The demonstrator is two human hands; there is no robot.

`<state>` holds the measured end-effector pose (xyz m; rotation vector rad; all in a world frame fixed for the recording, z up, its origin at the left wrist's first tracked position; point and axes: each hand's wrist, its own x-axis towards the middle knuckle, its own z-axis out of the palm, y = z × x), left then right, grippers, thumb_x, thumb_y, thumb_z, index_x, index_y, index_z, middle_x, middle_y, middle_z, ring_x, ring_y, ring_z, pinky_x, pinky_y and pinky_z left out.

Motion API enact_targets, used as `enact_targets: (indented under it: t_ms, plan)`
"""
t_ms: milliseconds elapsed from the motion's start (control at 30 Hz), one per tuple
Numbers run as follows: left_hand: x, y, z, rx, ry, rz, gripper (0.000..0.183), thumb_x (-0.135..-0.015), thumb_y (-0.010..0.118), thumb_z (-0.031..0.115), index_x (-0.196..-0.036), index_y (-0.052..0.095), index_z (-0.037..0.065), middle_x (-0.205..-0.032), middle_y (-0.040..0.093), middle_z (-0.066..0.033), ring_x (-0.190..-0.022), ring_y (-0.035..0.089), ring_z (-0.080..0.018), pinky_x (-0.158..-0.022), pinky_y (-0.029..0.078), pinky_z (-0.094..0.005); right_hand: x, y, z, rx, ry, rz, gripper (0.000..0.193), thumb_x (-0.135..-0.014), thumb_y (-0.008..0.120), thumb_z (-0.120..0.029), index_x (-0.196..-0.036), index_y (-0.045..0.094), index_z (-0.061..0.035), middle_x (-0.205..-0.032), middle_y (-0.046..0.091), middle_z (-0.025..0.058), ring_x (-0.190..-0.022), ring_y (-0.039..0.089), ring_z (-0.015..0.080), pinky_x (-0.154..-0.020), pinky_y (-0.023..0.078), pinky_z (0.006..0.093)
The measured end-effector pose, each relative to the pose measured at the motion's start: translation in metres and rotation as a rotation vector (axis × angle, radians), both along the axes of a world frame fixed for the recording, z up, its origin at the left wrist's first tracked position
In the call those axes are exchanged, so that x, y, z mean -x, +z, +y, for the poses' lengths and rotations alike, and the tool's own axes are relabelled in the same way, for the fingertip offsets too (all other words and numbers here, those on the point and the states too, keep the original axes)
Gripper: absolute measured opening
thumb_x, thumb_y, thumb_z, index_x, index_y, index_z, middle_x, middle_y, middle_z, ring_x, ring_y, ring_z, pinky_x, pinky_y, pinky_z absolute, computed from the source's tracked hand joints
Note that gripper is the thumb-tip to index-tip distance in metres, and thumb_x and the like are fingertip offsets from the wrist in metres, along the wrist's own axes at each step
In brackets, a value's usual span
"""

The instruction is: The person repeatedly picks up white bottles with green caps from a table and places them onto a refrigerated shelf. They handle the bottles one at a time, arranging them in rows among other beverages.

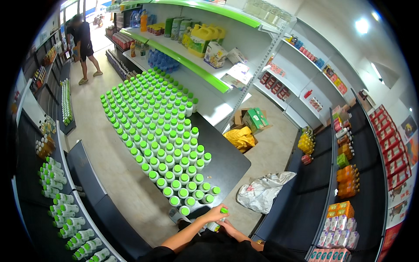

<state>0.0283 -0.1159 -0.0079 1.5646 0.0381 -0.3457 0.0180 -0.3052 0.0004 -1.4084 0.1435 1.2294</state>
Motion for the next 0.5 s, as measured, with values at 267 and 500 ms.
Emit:
enact_targets:
  t_ms: [267, 500]
  plan:
    - [0.022, 0.013, 0.006, 0.593, 0.209, 0.302, 0.047, -0.107, 0.065, 0.037, -0.143, 0.056, 0.008, -0.128, 0.062, -0.0088, -0.119, 0.061, -0.0175, -0.100, 0.050, -0.0330, -0.002, 0.053, 0.012, -0.495, -0.126, 0.556, 0.075, -0.098, 0.045, -0.077, -0.119, 0.063, -0.0076, -0.094, 0.066, 0.0172, -0.085, 0.062, 0.0360, -0.084, 0.049, 0.0483]
    - [0.054, 0.034, -0.034, 0.999, 0.435, 0.504, 0.052, -0.108, 0.059, 0.049, -0.143, 0.055, 0.011, -0.123, 0.067, -0.0089, -0.112, 0.066, -0.0246, -0.098, 0.053, -0.0454, -0.012, 0.058, -0.007, -0.739, 0.091, 0.602, 0.089, -0.097, 0.030, -0.086, -0.107, 0.067, -0.0050, -0.074, 0.055, 0.0144, -0.073, 0.053, 0.0309, -0.082, 0.043, 0.0469]
